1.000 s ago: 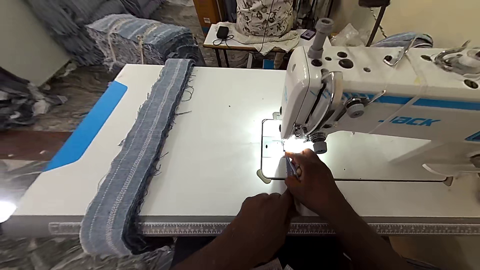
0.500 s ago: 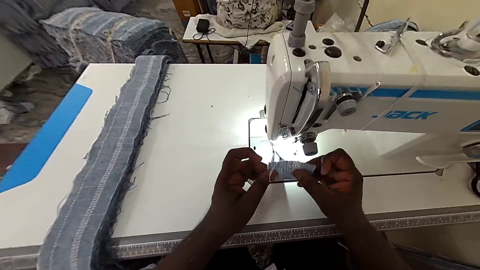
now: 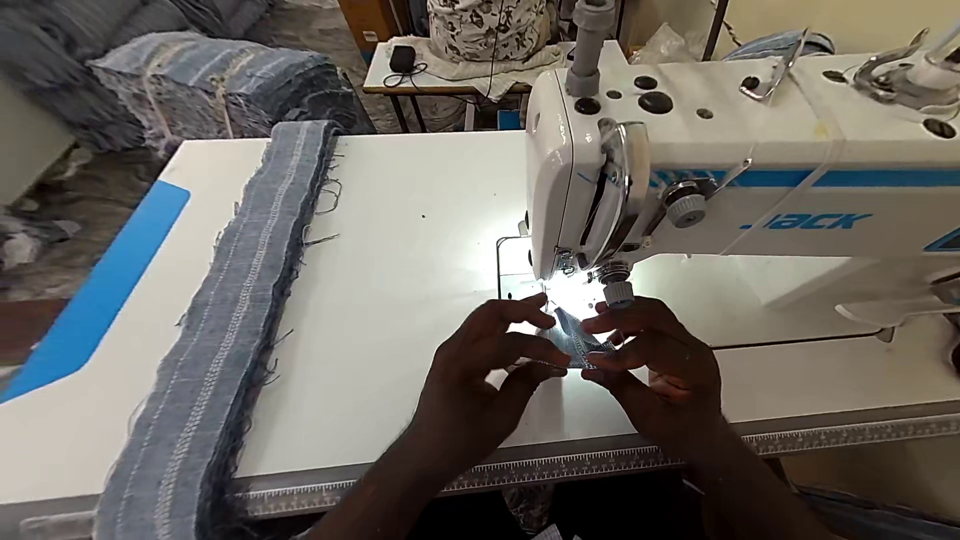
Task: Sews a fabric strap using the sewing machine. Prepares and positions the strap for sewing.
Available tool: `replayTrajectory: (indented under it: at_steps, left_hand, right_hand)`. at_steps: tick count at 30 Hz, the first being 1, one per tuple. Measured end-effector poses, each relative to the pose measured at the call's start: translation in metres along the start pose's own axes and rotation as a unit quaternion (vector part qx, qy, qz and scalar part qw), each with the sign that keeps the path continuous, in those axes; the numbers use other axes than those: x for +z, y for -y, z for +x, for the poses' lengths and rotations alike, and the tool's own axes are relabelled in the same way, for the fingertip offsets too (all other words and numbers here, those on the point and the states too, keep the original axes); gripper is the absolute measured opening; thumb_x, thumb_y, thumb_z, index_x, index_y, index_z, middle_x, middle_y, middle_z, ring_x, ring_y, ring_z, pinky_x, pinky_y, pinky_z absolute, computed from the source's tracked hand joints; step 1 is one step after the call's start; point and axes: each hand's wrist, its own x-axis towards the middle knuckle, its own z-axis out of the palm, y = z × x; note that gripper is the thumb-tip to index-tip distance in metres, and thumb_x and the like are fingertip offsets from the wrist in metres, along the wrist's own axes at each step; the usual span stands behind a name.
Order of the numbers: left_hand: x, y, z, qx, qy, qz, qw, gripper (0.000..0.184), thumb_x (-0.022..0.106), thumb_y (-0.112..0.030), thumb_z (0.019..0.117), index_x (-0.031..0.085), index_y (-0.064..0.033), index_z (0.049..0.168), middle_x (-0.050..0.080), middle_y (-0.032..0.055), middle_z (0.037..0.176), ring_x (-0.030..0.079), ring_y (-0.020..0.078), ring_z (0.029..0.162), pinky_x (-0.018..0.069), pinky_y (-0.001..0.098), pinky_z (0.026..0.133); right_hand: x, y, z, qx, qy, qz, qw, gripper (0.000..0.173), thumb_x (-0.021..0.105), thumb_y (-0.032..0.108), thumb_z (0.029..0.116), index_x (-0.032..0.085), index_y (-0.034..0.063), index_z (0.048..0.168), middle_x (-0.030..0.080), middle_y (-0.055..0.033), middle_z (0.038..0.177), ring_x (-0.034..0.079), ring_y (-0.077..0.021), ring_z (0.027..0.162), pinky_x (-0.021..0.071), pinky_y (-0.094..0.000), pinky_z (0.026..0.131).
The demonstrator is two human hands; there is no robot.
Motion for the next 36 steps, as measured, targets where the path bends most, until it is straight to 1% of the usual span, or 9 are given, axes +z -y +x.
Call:
replayTrajectory:
  at_steps: [3,7,9,12,15,17,19,27,36]
  left_hand:
    - [0.006,0.000,0.001,-0.044,-0.044,-0.110,0.992,0.016,0.081,-0.002,0.0838,0.076,-0.0083,0.098,0.075,0.0044,0.103,0.074,0.0243,0.103,0.0640,0.0394,0.091]
    - [0.014,0.005,0.003,-0.025,-0.117,-0.077,0.990,0.019,0.086,-0.011,0.0810,0.071,-0.0139,0.093,0.072,-0.0005,0.101,0.071,0.0203,0.103,0.0614,0.0376,0.092]
    - [0.015,0.008,0.005,0.019,-0.117,-0.047,0.992,0.010,0.082,-0.011,0.0849,0.074,-0.0123,0.090,0.075,-0.0017,0.096,0.072,0.0186,0.103,0.0551,0.0449,0.105]
    - [0.011,0.011,0.007,0.128,-0.069,0.081,0.986,0.003,0.073,-0.008,0.0921,0.076,-0.0098,0.091,0.075,-0.0005,0.096,0.072,0.0149,0.098,0.0545,0.0459,0.105]
    - [0.010,0.007,0.011,0.175,-0.022,0.133,0.975,0.008,0.065,-0.006,0.0948,0.072,-0.0071,0.091,0.070,0.0041,0.100,0.066,0.0187,0.105,0.0495,0.0452,0.107]
    - [0.013,0.007,0.014,0.125,0.016,0.047,0.991,0.009,0.057,-0.005,0.0984,0.065,-0.0057,0.095,0.072,0.0044,0.108,0.067,0.0199,0.115,0.0475,0.0473,0.113]
    - [0.016,0.008,0.015,0.056,0.040,-0.073,0.995,0.007,0.056,-0.004,0.0998,0.063,-0.0069,0.102,0.074,0.0030,0.110,0.068,0.0205,0.116,0.0469,0.0502,0.115]
    - [0.020,0.006,0.022,0.029,0.083,-0.119,0.989,0.012,0.056,-0.003,0.1003,0.063,-0.0108,0.107,0.075,0.0002,0.112,0.070,0.0191,0.112,0.0524,0.0453,0.110]
    - [0.007,0.011,0.035,0.104,0.162,-0.035,0.981,0.011,0.058,-0.007,0.0987,0.068,-0.0086,0.094,0.070,0.0000,0.099,0.067,0.0135,0.104,0.0570,0.0344,0.097]
  right_hand:
    - [-0.003,-0.003,0.000,0.025,0.048,0.088,0.995,0.007,0.073,0.011,0.0931,0.067,0.0113,0.090,0.074,-0.0026,0.112,0.060,-0.0261,0.126,0.0482,-0.0413,0.110]
    - [-0.007,-0.005,0.003,0.027,0.086,0.115,0.989,0.004,0.070,0.011,0.0952,0.068,0.0115,0.092,0.075,-0.0021,0.113,0.060,-0.0253,0.128,0.0414,-0.0443,0.116]
    - [-0.010,-0.006,0.005,0.019,0.109,0.117,0.987,0.004,0.068,0.012,0.0960,0.067,0.0124,0.092,0.073,-0.0022,0.115,0.056,-0.0276,0.131,0.0423,-0.0442,0.116]
    - [-0.015,-0.010,0.006,0.010,0.101,0.097,0.990,0.002,0.067,0.012,0.0971,0.069,0.0116,0.096,0.075,-0.0011,0.111,0.060,-0.0250,0.127,0.0396,-0.0465,0.118]
    - [-0.012,-0.010,0.002,0.023,-0.003,0.041,0.999,0.008,0.080,0.012,0.0891,0.074,0.0104,0.094,0.072,0.0003,0.096,0.068,-0.0149,0.101,0.0563,-0.0320,0.092]
    - [-0.008,-0.007,-0.001,0.054,-0.049,0.048,0.996,0.015,0.085,0.007,0.0819,0.076,0.0059,0.093,0.072,-0.0029,0.094,0.071,-0.0119,0.085,0.0637,-0.0250,0.073]
    - [-0.007,-0.002,-0.004,0.079,-0.071,0.055,0.993,0.017,0.087,0.006,0.0795,0.078,0.0039,0.094,0.074,-0.0043,0.094,0.073,-0.0116,0.081,0.0647,-0.0238,0.069]
    - [-0.016,-0.006,-0.003,0.028,-0.109,-0.005,0.994,0.017,0.085,0.008,0.0827,0.078,0.0041,0.097,0.074,-0.0034,0.095,0.071,-0.0099,0.085,0.0625,-0.0225,0.073]
    - [-0.032,0.002,0.019,-0.100,0.095,-0.127,0.982,0.009,0.069,0.011,0.0963,0.078,0.0094,0.096,0.072,-0.0028,0.099,0.062,-0.0155,0.102,0.0501,-0.0306,0.091]
